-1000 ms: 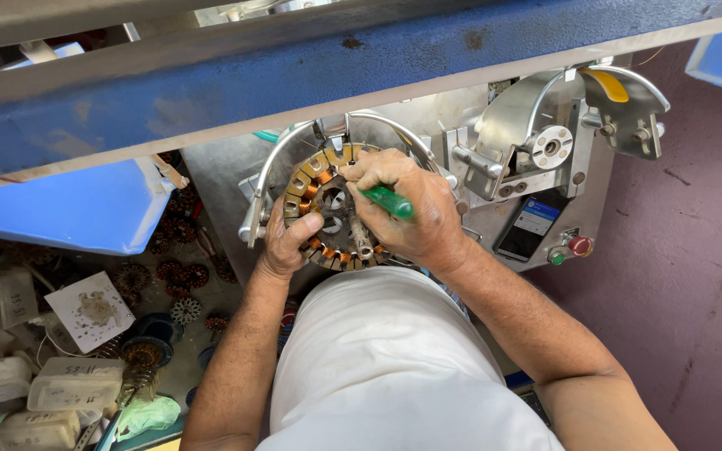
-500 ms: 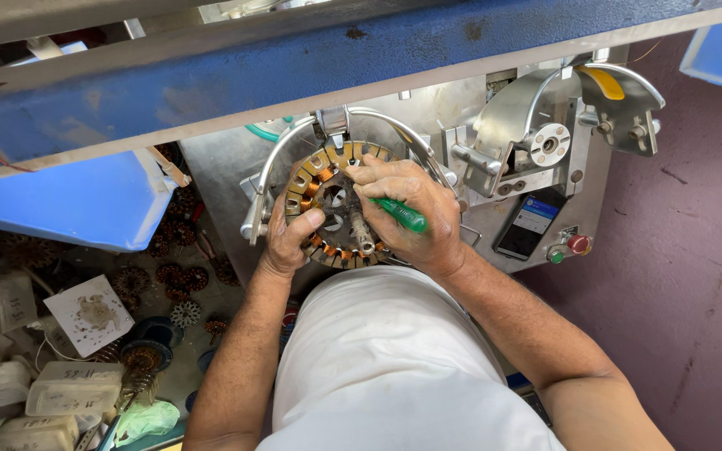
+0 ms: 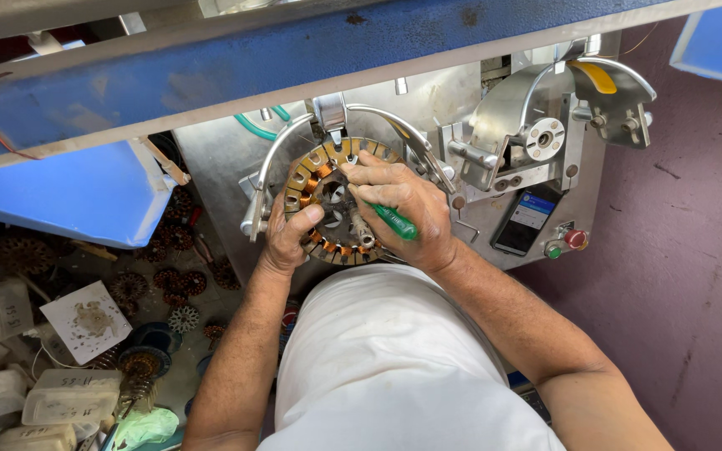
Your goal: The person operates a coil winding machine to wind copper wire onto a stator core. They use a screwdriver to adjust the stator and a handheld device to monitor the process. The person repeatedly positions and secures the stator within the machine.
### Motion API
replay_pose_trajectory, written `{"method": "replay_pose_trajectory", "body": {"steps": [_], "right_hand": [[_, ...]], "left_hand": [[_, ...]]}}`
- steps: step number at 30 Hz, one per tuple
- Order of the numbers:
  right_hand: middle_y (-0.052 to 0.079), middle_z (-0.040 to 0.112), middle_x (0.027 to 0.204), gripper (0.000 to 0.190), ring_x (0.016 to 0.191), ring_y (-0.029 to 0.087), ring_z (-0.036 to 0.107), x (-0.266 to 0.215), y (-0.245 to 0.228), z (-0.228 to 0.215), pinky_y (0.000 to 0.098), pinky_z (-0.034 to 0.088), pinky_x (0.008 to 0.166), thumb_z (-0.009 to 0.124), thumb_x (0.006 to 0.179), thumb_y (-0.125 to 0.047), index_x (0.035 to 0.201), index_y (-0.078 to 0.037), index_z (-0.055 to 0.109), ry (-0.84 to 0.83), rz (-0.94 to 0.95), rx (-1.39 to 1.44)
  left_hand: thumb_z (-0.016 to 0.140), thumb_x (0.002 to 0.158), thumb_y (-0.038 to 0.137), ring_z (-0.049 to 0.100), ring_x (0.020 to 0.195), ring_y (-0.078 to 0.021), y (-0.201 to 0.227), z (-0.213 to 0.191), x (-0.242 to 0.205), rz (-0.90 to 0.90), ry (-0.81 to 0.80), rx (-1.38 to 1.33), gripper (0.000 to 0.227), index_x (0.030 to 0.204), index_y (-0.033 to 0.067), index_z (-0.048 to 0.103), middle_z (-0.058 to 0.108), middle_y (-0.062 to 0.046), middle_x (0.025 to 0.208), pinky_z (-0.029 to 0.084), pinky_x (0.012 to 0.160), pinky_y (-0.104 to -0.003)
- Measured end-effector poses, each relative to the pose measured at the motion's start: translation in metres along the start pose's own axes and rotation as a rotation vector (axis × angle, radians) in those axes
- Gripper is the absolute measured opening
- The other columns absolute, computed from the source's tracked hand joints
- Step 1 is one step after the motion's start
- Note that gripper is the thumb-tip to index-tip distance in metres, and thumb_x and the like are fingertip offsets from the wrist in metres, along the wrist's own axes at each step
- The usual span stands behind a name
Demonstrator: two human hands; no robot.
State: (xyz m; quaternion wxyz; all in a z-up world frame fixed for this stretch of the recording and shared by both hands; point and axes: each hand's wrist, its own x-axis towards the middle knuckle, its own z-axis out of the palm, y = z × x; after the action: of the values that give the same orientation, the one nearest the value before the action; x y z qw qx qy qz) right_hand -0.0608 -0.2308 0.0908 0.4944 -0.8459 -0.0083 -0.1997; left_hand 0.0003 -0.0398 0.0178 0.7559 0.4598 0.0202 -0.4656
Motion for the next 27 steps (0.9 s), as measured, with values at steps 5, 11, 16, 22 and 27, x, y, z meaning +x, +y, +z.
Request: {"method": "replay_pose_trajectory", "body": {"steps": [5, 11, 16, 22, 27], "right_hand": [[0.015, 0.072, 0.116, 0.029, 0.113, 0.028, 0.073, 0.003, -0.003, -0.004, 0.0463, 0.059, 0.109, 0.079, 0.091, 0.004, 0.109, -0.005, 0.059, -0.069, 0.004, -0.054], [0.014, 0.072, 0.117, 0.028, 0.112, 0.028, 0.073, 0.010, -0.007, -0.013, 0.0484, 0.058, 0.110, 0.079, 0.088, 0.003, 0.109, -0.003, 0.062, -0.158, -0.014, -0.118], [0.013, 0.071, 0.118, 0.030, 0.114, 0.028, 0.073, 0.006, -0.006, -0.013, 0.0472, 0.058, 0.110, 0.080, 0.088, 0.003, 0.111, -0.004, 0.062, -0.155, -0.023, -0.106], [0.013, 0.072, 0.118, 0.032, 0.115, 0.027, 0.072, 0.000, -0.002, -0.010, 0.0470, 0.058, 0.111, 0.081, 0.087, 0.004, 0.112, -0.006, 0.062, -0.127, -0.011, -0.070], [0.013, 0.071, 0.117, 0.032, 0.117, 0.027, 0.072, -0.001, 0.000, -0.010, 0.0483, 0.057, 0.112, 0.080, 0.088, 0.004, 0.112, -0.006, 0.061, -0.109, -0.016, -0.048]], "left_hand": [[0.067, 0.081, 0.035, 0.061, 0.120, -0.0267, -0.003, -0.002, -0.001, -0.024, 0.016, 0.000, 0.079, 0.149, -0.0009, 0.046, 0.063, -0.016, 0.130, 0.052, 0.105, -0.042], [0.064, 0.083, 0.037, 0.062, 0.120, -0.0258, -0.003, -0.002, -0.002, 0.012, 0.002, 0.061, 0.076, 0.148, -0.0004, 0.048, 0.064, -0.016, 0.131, 0.052, 0.105, -0.041], [0.063, 0.082, 0.036, 0.062, 0.119, -0.0263, 0.000, 0.003, -0.003, -0.019, 0.020, 0.020, 0.077, 0.148, 0.0010, 0.046, 0.063, -0.016, 0.130, 0.053, 0.103, -0.043], [0.061, 0.082, 0.035, 0.062, 0.120, -0.0262, 0.004, 0.008, -0.002, 0.028, 0.008, 0.049, 0.076, 0.149, 0.0017, 0.044, 0.062, -0.016, 0.129, 0.054, 0.103, -0.043], [0.058, 0.083, 0.035, 0.061, 0.122, -0.0267, 0.003, 0.006, 0.000, 0.046, 0.010, 0.124, 0.075, 0.149, 0.0013, 0.046, 0.063, -0.016, 0.130, 0.052, 0.106, -0.042]]}}
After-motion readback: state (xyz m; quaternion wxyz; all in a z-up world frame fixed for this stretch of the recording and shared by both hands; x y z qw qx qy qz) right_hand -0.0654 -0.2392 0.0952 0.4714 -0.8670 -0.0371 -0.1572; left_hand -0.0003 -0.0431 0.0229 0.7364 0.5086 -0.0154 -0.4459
